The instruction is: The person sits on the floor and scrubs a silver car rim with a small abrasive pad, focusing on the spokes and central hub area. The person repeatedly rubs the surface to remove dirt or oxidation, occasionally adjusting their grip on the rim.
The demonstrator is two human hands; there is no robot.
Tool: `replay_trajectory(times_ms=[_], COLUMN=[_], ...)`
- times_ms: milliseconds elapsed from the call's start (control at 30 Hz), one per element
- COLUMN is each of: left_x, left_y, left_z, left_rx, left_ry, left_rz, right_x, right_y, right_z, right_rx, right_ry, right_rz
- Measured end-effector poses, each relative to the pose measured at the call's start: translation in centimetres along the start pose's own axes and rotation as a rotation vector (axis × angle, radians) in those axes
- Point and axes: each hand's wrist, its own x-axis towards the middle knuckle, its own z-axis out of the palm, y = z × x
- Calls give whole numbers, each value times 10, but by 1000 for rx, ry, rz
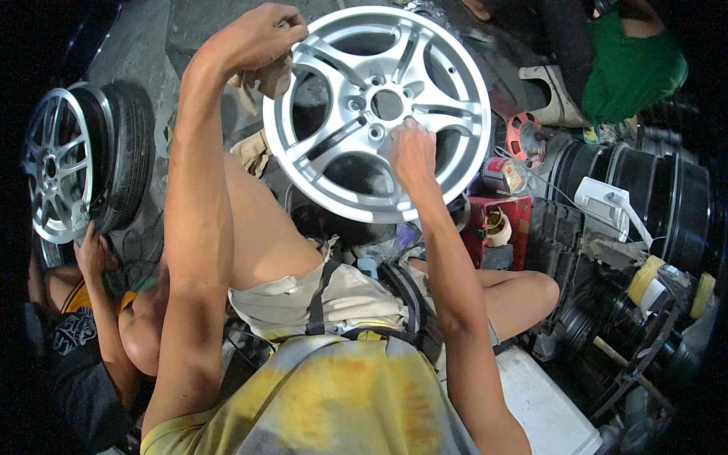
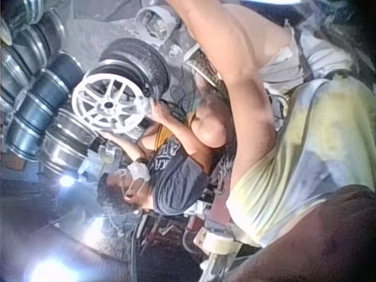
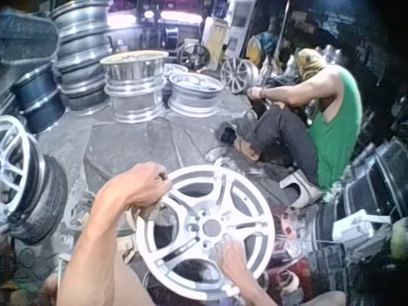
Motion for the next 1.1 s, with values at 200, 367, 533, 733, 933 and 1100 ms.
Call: replay_trajectory(times_ms=[200,367,533,733,933,1100], left_x=[-1,12,9,15,29,17], left_y=[-26,-17,0,17,7,5], left_z=[15,32,65,104,168,225], left_rx=[-5,113,182,145,-23,39], left_ry=[-20,-85,-76,-138,38,-12], left_rz=[137,244,194,242,433,625], right_x=[-7,-4,2,3,-10,-57], right_y=[-9,-6,-12,-12,2,16], right_z=[-13,-6,-18,-12,-35,-74], right_rx=[-107,-53,-261,-159,-142,88], right_ry=[-236,-14,-418,-72,-379,-114], right_rz=[71,-36,69,3,38,181])
